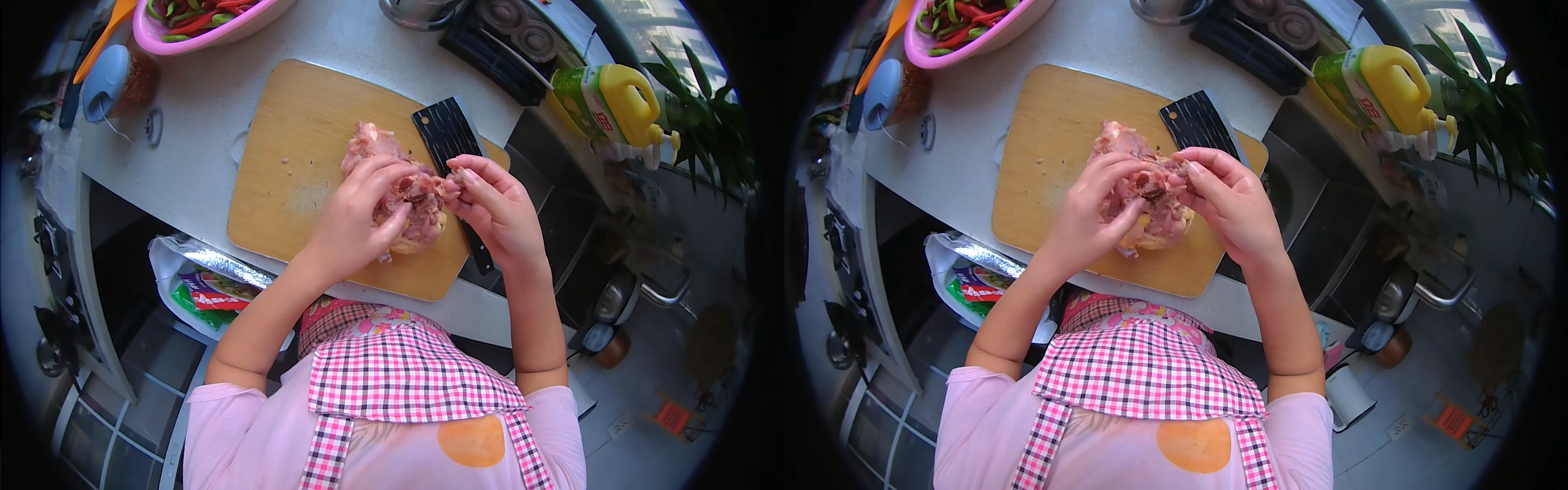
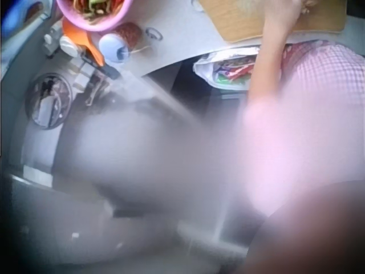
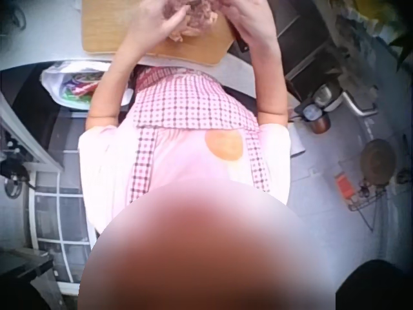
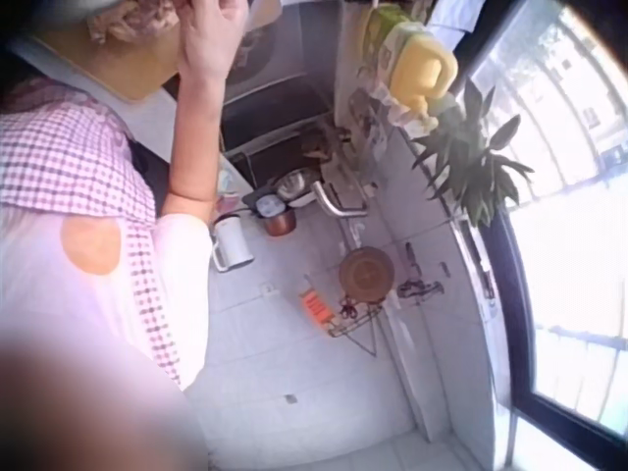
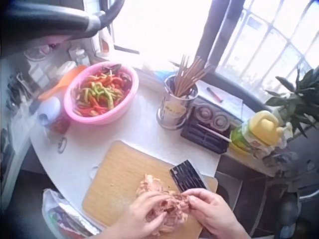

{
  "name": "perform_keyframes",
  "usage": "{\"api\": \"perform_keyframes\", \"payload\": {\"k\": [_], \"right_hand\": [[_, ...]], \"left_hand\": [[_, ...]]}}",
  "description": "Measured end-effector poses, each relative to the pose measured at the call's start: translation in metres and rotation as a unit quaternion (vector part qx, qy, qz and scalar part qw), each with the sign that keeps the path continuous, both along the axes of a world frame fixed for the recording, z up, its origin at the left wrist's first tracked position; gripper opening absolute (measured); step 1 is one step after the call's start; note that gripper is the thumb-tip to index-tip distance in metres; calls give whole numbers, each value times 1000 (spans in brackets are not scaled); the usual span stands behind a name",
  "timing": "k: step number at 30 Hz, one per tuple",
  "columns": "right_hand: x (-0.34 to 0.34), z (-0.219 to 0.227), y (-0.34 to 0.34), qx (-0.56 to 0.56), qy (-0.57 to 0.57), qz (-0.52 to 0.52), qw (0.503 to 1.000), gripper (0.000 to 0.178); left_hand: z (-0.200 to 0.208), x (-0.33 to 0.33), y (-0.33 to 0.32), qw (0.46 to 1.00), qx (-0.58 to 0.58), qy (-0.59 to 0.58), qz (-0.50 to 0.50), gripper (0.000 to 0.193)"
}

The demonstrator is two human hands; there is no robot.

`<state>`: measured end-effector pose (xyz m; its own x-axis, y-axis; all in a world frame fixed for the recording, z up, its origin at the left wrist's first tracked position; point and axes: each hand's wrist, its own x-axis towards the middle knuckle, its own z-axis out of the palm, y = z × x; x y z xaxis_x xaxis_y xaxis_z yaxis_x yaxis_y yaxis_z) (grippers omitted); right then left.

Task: The person uses a cleaver to cut a large piece of raw meat on a wooden cutting board. They separate the meat into smaller pieces and transfer them into a bowl in the sink. The person also removes excess fat and skin from the meat by hand and with the knife.

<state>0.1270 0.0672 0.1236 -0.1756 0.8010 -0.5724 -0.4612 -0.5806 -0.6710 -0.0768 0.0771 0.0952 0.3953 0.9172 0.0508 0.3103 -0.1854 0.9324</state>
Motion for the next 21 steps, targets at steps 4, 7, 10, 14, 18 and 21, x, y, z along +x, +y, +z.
{"api": "perform_keyframes", "payload": {"k": [4,7,10,14,18,21], "right_hand": [[10,18,-15,9,-7,-30,999,22],[27,30,-33,35,-1,-57,998,22],[41,44,-50,45,-14,-93,995,22],[63,51,-75,59,-112,-143,982,21],[90,26,-98,56,-331,-156,929,19],[118,-24,-113,37,-396,-117,910,20]], "left_hand": [[0,7,1,999,17,40,-20,41],[-10,9,2,993,77,78,-44,40],[-13,13,6,982,131,109,-79,36],[-8,18,8,975,149,133,-101,29],[-1,18,17,977,117,130,-123,26],[-5,18,24,971,132,131,-149,26]]}}
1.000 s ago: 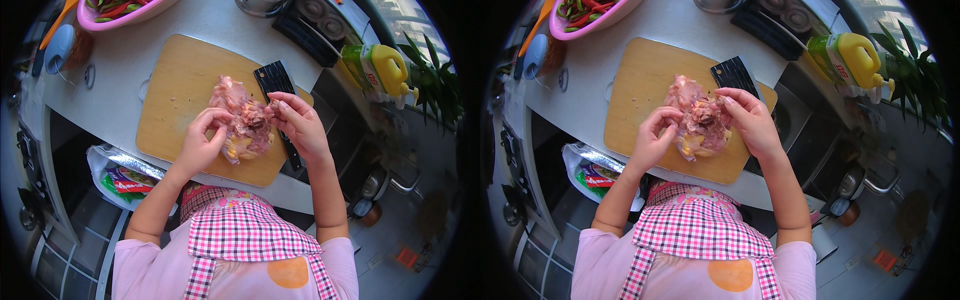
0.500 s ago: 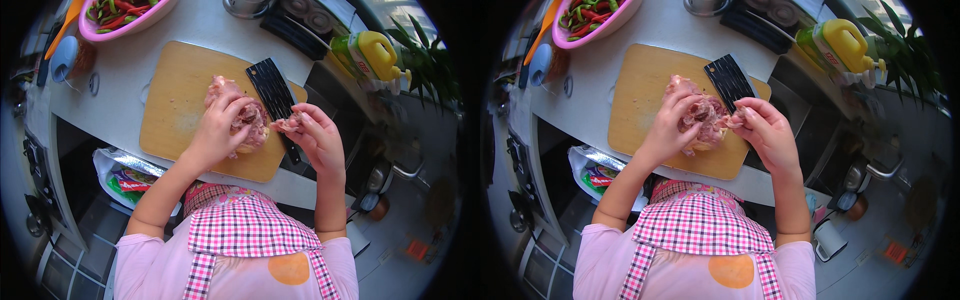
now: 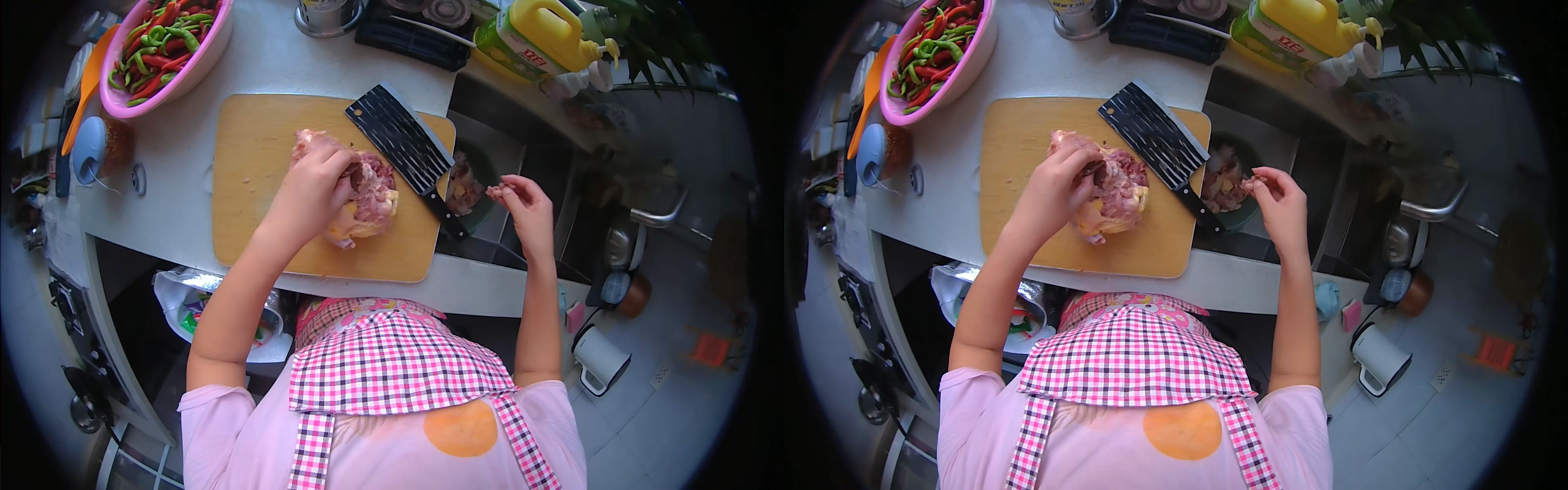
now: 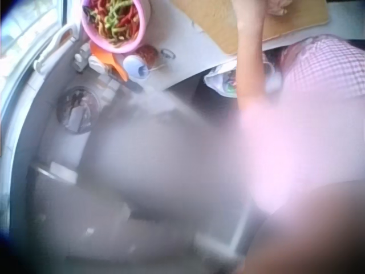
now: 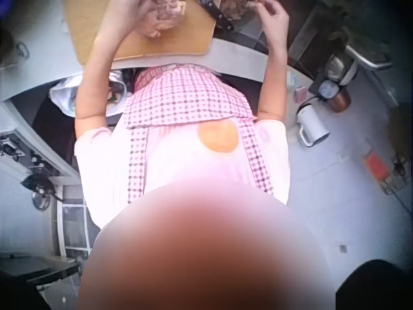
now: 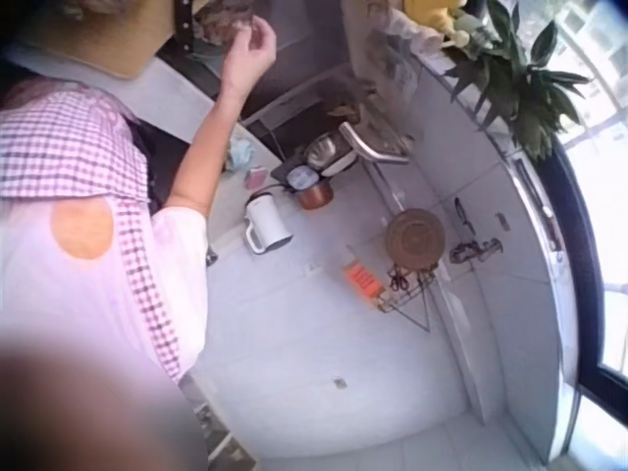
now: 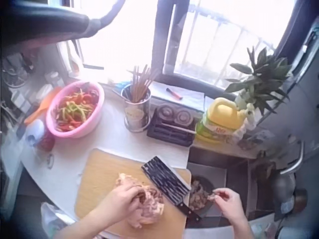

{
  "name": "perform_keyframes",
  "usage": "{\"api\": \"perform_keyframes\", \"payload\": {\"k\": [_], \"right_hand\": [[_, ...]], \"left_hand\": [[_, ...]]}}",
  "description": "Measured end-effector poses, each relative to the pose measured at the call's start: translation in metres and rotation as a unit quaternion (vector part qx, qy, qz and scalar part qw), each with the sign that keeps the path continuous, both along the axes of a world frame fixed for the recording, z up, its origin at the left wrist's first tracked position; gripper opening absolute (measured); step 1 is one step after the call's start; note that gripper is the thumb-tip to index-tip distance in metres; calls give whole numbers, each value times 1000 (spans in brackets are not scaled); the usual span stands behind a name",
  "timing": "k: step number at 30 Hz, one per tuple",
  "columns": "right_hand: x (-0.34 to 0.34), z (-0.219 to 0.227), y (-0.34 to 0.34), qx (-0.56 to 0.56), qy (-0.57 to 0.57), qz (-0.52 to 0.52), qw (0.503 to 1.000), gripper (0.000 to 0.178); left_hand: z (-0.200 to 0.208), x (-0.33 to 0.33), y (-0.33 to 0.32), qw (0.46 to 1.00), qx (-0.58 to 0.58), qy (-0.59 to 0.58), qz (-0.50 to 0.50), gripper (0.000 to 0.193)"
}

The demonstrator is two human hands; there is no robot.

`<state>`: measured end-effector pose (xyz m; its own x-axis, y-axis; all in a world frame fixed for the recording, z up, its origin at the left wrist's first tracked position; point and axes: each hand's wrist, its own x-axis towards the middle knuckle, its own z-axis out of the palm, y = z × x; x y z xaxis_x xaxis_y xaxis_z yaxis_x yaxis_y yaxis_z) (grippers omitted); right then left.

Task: The person uses a cleaver to cut a large piece of raw meat on a wooden cutting board. They separate the meat into smaller pieces and transfer them into a bowl in the sink. The person also removes excess fat and skin from the meat by hand and with the knife.

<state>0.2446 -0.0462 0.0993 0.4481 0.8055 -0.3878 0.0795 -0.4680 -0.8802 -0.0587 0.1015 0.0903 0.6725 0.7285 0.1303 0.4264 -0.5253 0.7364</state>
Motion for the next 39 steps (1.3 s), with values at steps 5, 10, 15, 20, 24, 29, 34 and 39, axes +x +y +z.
{"api": "perform_keyframes", "payload": {"k": [5,10,15,20,24,29,34,39], "right_hand": [[-32,-14,12,71,-372,138,915,26],[-101,-5,49,124,-119,181,968,18],[-126,-7,70,176,-134,230,948,16],[-150,-1,83,153,-78,243,955,23],[-158,-10,87,146,-136,250,947,22],[-161,-30,81,171,-129,222,951,21],[-164,-27,77,173,-104,212,956,21],[-161,-29,79,188,-134,237,944,20]], "left_hand": [[-2,-10,14,982,-187,-25,5,23],[-5,-14,22,953,-301,-34,-2,22],[-4,-21,20,936,-345,-75,13,21],[-12,-27,17,931,-349,-106,10,23],[-13,-29,16,913,-382,-146,8,23],[-16,-33,14,902,-407,-145,4,23],[-24,-38,12,881,-435,-184,13,22],[-32,-43,9,860,-453,-234,13,23]]}}
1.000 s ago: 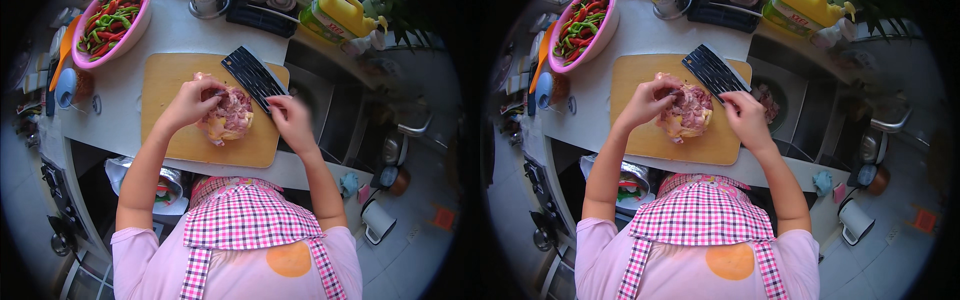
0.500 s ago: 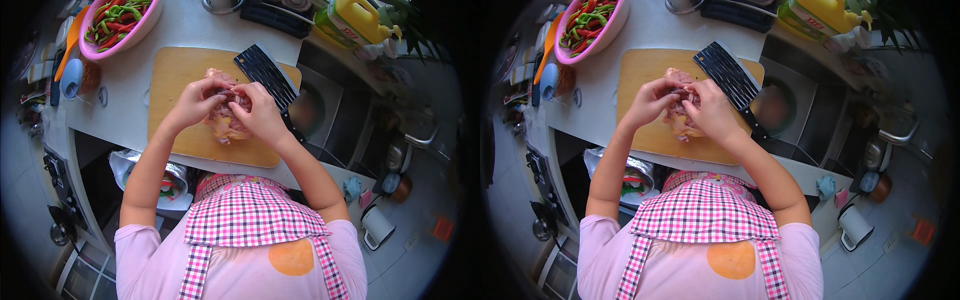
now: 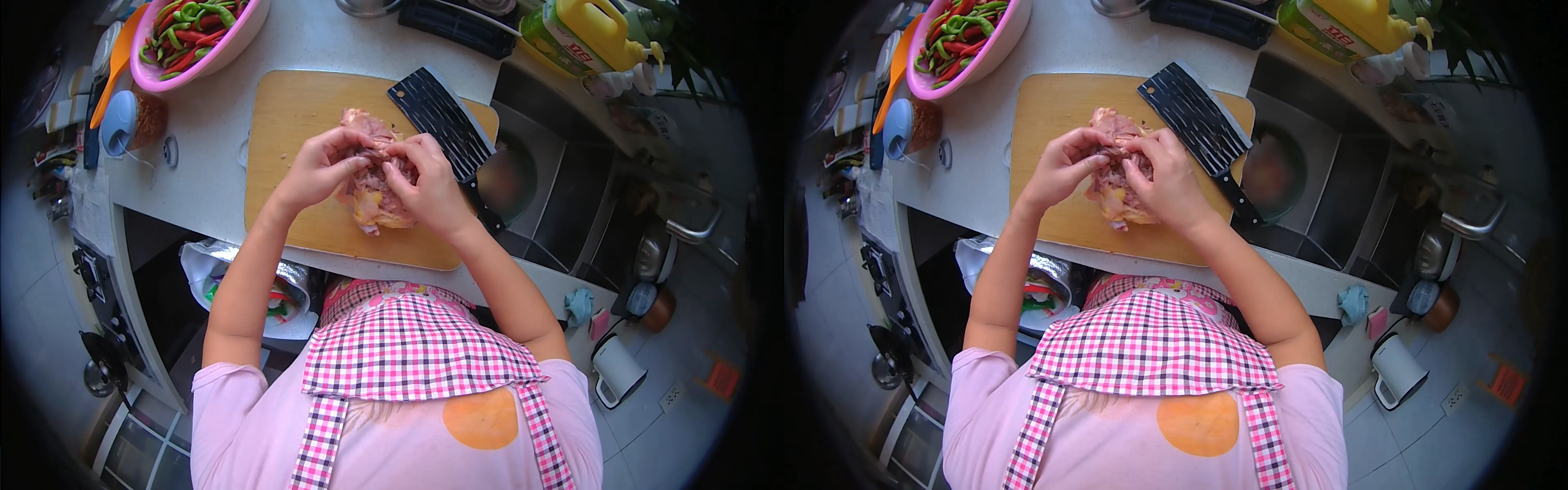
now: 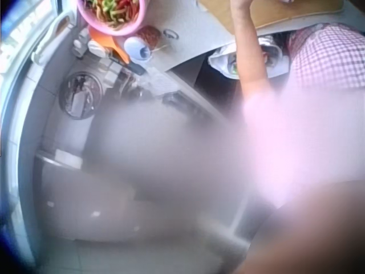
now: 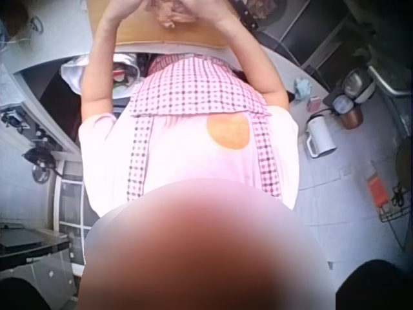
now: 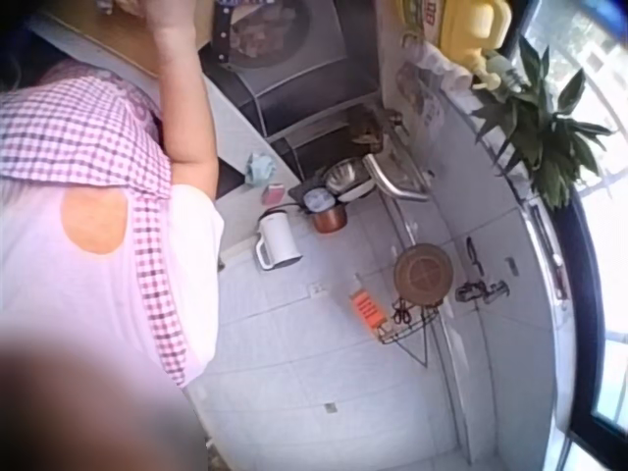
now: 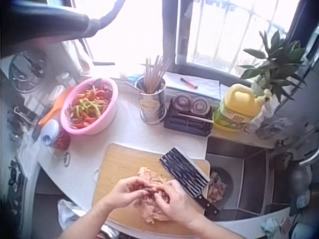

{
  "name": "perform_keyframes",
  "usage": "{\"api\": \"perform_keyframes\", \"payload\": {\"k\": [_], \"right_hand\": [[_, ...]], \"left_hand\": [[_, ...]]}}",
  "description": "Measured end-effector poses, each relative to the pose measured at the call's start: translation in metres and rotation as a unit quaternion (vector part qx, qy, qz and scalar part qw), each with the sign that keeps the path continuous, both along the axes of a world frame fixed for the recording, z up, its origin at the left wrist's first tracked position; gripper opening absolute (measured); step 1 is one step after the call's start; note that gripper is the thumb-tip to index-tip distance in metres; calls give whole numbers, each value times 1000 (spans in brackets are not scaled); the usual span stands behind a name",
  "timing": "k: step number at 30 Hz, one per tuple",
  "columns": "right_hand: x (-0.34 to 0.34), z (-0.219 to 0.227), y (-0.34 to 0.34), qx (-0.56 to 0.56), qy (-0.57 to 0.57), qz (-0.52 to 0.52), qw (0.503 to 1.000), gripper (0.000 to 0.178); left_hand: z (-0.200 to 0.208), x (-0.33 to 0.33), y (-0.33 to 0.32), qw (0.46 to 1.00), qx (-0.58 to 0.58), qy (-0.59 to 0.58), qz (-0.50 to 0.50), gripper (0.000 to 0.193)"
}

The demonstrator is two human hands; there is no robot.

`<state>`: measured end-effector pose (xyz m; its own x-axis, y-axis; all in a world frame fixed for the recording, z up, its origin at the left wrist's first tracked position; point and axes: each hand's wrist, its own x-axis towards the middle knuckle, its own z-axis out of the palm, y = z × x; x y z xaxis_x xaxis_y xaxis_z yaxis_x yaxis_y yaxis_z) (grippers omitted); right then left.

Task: The person uses a cleaver to cut a large piece of raw meat on a wooden cutting board. They separate the meat into smaller pieces and transfer them into a bowl in the sink. The person also removes excess fat and skin from the meat by hand and with the knife.

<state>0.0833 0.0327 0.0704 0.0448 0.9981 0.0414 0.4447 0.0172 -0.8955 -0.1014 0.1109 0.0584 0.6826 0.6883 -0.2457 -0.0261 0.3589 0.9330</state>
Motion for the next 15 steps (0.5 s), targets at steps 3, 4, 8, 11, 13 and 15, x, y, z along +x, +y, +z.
{"api": "perform_keyframes", "payload": {"k": [3,4,8,11,13,15], "right_hand": [[1,5,4,-7,-33,28,999,23],[1,9,6,-8,-59,43,997,25],[4,31,16,-59,-151,103,981,29],[7,29,21,-60,-159,146,975,32],[10,29,23,-50,-163,175,970,33],[11,29,25,-31,-157,201,966,32]], "left_hand": [[-8,-2,-6,999,-10,-21,27,22],[-8,-1,-9,999,-9,-16,32,21],[-7,4,-17,997,-27,-13,71,20],[-6,8,-18,996,-27,-27,82,21],[-5,9,-19,997,-22,-26,76,21],[-4,10,-20,997,5,-11,70,23]]}}
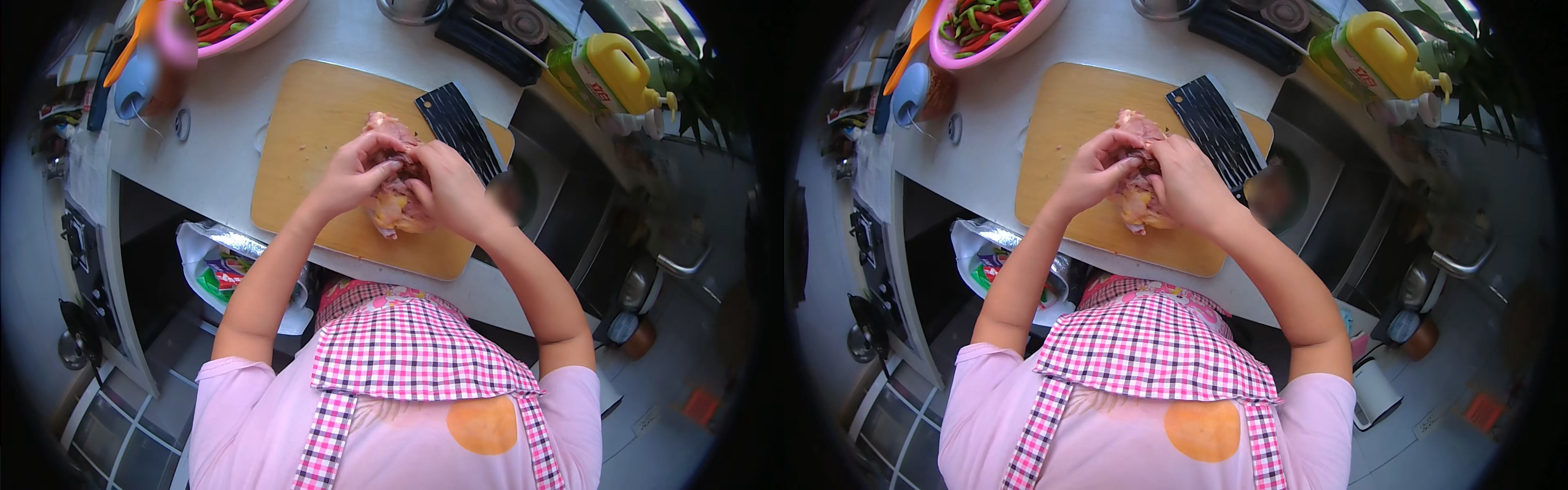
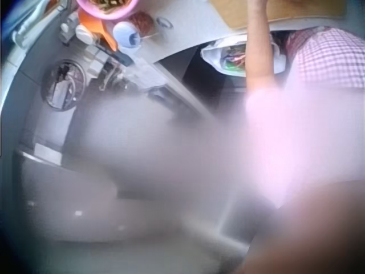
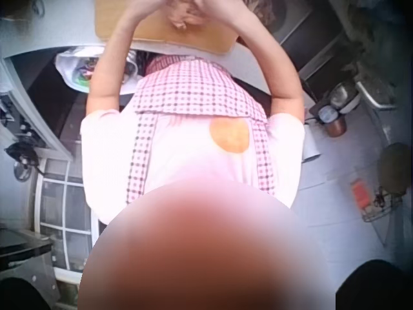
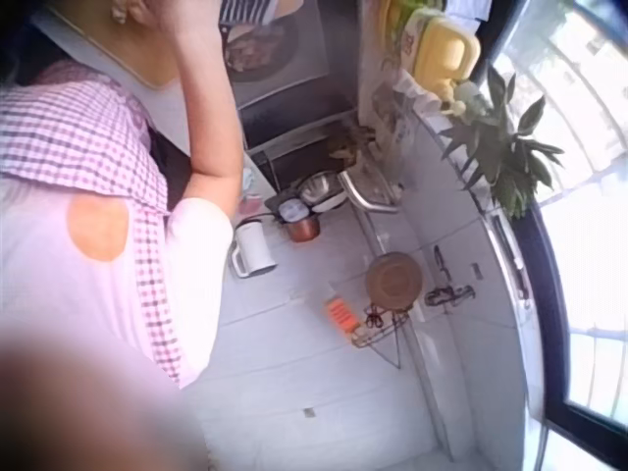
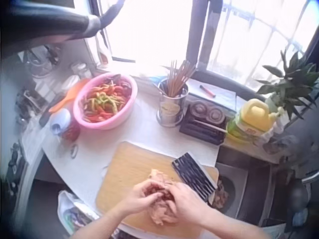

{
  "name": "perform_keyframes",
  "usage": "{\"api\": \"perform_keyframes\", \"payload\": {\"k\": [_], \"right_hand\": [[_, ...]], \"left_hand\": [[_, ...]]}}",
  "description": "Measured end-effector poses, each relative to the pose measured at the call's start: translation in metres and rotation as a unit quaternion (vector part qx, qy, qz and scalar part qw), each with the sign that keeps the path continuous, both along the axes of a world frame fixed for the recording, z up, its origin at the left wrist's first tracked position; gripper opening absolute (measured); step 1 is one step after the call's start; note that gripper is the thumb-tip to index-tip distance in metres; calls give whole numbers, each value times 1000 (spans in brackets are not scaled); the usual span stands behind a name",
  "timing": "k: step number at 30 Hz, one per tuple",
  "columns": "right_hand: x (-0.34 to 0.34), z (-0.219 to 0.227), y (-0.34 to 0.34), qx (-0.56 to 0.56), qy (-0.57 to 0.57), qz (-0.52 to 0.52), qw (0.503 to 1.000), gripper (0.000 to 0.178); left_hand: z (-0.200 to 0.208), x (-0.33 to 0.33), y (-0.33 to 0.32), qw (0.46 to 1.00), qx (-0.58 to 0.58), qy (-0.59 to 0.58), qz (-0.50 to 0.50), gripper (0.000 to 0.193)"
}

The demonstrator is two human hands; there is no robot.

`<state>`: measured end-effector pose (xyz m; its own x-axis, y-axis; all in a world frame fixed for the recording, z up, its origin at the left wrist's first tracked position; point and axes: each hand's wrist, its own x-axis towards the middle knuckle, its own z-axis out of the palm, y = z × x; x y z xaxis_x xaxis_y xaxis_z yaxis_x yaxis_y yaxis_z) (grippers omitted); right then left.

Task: The person uses a cleaver to cut a large piece of raw meat on a wooden cutting board. They separate the meat into smaller pieces and transfer them into a bowl in the sink. The person also removes excess fat and skin from the meat by hand and with the knife.

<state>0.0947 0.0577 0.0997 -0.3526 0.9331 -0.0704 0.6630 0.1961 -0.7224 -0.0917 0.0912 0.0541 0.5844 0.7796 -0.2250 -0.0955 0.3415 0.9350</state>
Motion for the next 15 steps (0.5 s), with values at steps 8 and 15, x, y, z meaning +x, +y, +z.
{"api": "perform_keyframes", "payload": {"k": [8,15], "right_hand": [[13,6,8,-141,-42,2,989,30],[9,7,9,-152,-45,-4,987,27]], "left_hand": [[13,9,-14,934,306,184,3,50],[4,8,-28,930,319,179,40,69]]}}
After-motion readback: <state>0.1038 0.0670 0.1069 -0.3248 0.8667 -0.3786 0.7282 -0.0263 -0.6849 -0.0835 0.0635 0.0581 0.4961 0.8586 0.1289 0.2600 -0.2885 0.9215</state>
